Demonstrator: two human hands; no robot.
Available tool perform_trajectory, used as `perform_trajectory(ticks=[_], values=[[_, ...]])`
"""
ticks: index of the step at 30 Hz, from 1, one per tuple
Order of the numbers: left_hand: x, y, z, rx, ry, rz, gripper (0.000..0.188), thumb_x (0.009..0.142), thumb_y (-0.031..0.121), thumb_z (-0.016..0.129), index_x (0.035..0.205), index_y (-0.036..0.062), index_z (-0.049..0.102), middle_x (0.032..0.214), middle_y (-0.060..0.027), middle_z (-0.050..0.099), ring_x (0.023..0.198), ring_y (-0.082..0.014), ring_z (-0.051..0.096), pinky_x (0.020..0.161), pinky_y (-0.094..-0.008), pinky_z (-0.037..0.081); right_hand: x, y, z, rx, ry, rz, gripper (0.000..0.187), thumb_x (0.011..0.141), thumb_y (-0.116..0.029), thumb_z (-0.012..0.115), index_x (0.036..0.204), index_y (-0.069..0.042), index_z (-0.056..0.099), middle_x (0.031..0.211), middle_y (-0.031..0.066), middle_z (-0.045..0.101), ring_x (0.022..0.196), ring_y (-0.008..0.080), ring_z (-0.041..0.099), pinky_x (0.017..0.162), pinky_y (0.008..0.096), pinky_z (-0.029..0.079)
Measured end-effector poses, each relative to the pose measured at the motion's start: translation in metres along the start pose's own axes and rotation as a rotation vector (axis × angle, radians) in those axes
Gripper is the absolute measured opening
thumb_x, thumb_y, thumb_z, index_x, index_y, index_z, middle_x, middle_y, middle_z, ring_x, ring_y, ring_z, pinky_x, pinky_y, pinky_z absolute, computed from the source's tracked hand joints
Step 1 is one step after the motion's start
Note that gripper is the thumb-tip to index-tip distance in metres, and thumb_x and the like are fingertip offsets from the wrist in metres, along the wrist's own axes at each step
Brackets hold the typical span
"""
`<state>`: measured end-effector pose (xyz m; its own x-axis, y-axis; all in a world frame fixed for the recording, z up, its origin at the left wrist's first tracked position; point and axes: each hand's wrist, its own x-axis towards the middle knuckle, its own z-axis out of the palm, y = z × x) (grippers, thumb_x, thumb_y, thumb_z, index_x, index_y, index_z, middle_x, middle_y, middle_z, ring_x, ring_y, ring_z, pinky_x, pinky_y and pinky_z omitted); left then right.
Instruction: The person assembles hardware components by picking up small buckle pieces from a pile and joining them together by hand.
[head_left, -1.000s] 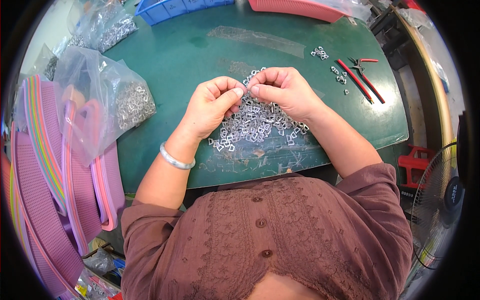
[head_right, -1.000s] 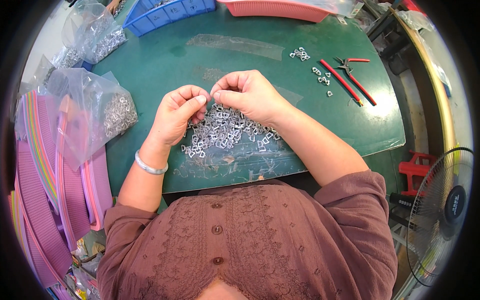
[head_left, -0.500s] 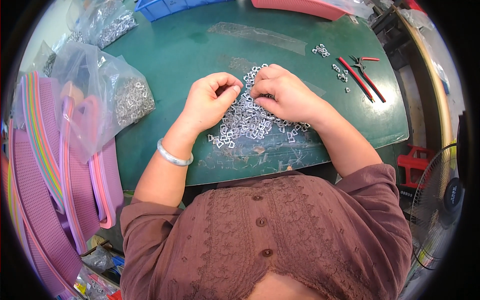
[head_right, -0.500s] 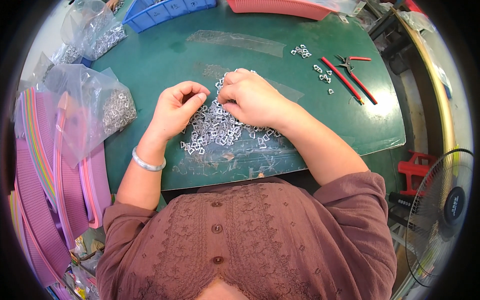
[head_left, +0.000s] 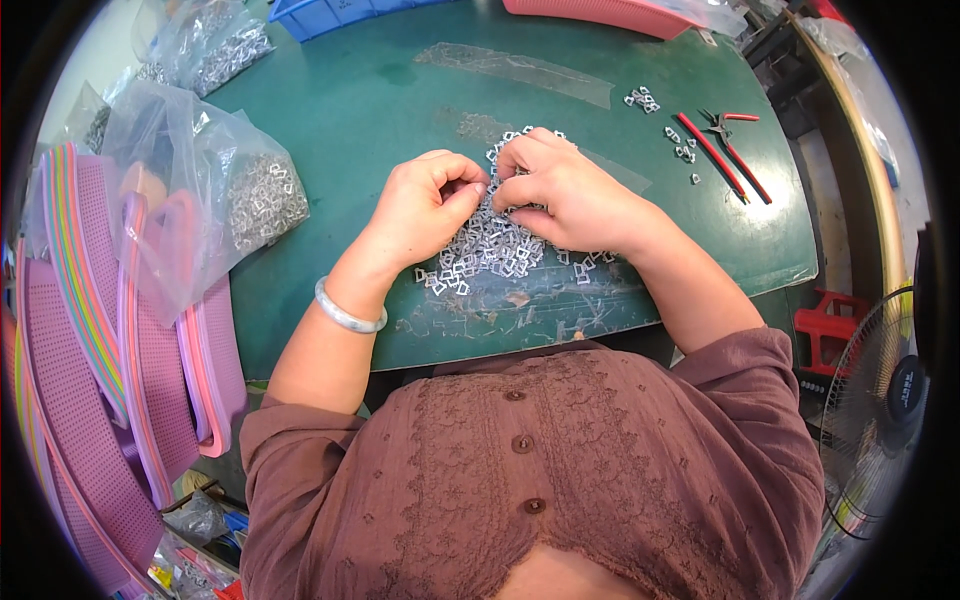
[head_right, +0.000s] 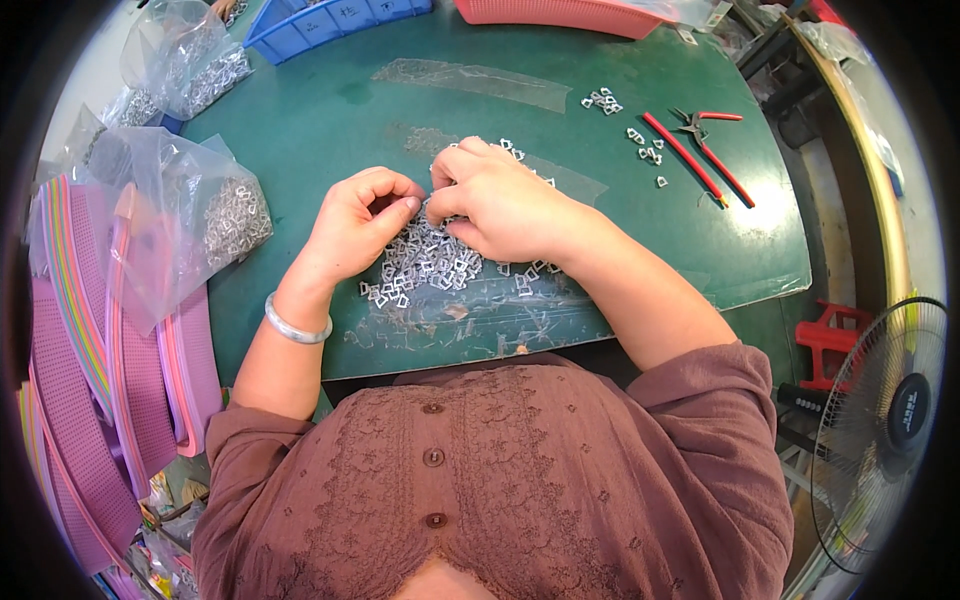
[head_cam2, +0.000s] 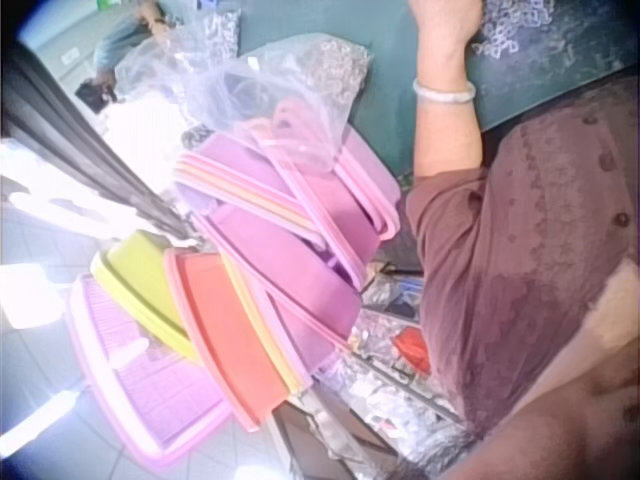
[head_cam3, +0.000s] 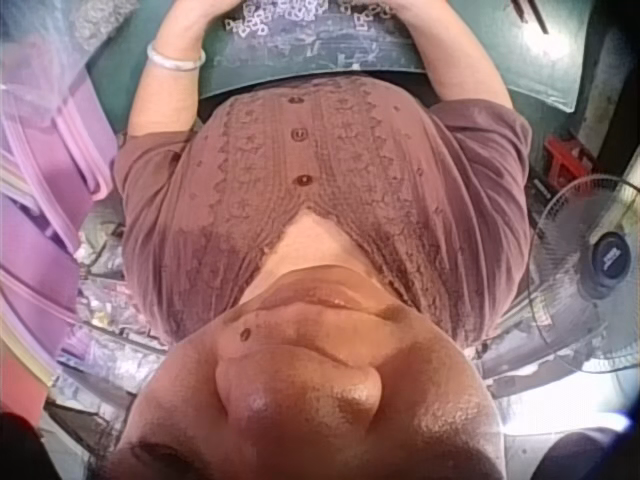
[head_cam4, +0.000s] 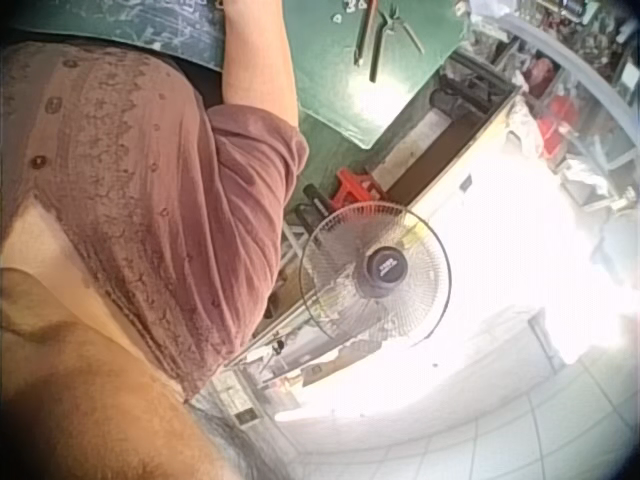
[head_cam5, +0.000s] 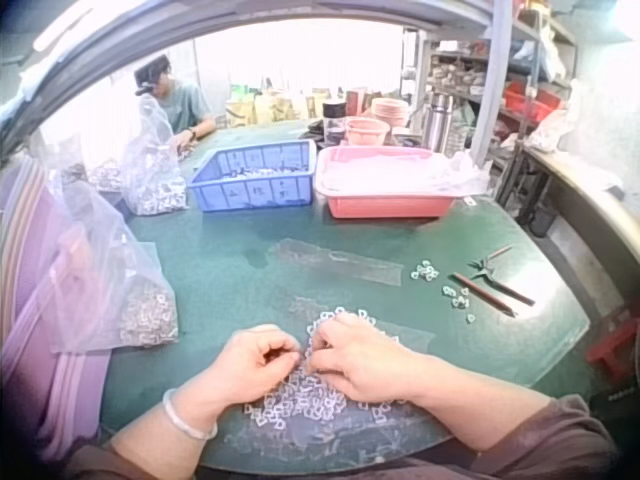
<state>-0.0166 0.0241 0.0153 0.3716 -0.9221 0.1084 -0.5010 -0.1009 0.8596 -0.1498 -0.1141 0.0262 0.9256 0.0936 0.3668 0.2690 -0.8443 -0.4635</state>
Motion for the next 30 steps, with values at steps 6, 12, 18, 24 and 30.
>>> perform_trajectory(ticks=[6, 12, 18, 24, 30], values=[[0.000, 0.001, -0.001, 0.018, -0.004, 0.000, 0.005, 0.075, 0.002, 0.056, 0.079, -0.0006, 0.058, 0.072, -0.0016, 0.055, 0.064, -0.0059, 0.049, 0.057, -0.0206, 0.041, 0.001, -0.004, -0.001, 0.015, -0.029, 0.002, 0.010, 0.065, -0.009, 0.060, 0.075, -0.006, 0.061, 0.083, 0.0071, 0.049, 0.084, 0.0253, 0.045, 0.075, 0.0330, 0.038], [0.000, 0.003, -0.003, 0.037, -0.015, -0.007, 0.006, 0.075, 0.003, 0.056, 0.080, -0.0007, 0.059, 0.073, -0.0012, 0.055, 0.065, -0.0053, 0.049, 0.057, -0.0208, 0.041, 0.003, 0.002, 0.007, 0.044, 0.028, 0.003, 0.007, 0.067, -0.008, 0.058, 0.072, -0.004, 0.060, 0.078, 0.0080, 0.052, 0.080, 0.0253, 0.047, 0.074, 0.0327, 0.039], [-0.001, 0.000, -0.003, -0.234, -0.100, -0.070, 0.010, 0.078, 0.004, 0.053, 0.085, -0.0016, 0.058, 0.076, 0.0004, 0.056, 0.067, -0.0053, 0.049, 0.061, -0.0197, 0.041, 0.005, 0.000, 0.001, 0.717, 0.216, 0.509, 0.011, 0.074, -0.008, 0.057, 0.076, 0.001, 0.060, 0.079, 0.0055, 0.057, 0.071, 0.0124, 0.053, 0.064, 0.0246, 0.043], [-0.003, 0.012, -0.002, -0.568, -0.108, -0.189, 0.013, 0.077, 0.006, 0.056, 0.087, -0.0021, 0.058, 0.076, 0.0000, 0.057, 0.066, -0.0051, 0.050, 0.061, -0.0191, 0.041, 0.005, 0.000, 0.001, 0.869, 0.212, 0.576, 0.007, 0.077, -0.003, 0.056, 0.079, 0.003, 0.059, 0.086, 0.0026, 0.053, 0.077, 0.0081, 0.050, 0.070, 0.0210, 0.040], [-0.003, 0.014, 0.000, -0.642, -0.046, -0.185, 0.009, 0.079, 0.006, 0.055, 0.086, 0.0014, 0.058, 0.071, 0.0013, 0.055, 0.060, -0.0033, 0.046, 0.054, -0.0170, 0.038, 0.004, 0.002, 0.008, 0.846, 0.267, 0.539, 0.014, 0.075, -0.011, 0.057, 0.081, 0.001, 0.059, 0.071, 0.0010, 0.057, 0.065, 0.0061, 0.050, 0.060, 0.0209, 0.043]])
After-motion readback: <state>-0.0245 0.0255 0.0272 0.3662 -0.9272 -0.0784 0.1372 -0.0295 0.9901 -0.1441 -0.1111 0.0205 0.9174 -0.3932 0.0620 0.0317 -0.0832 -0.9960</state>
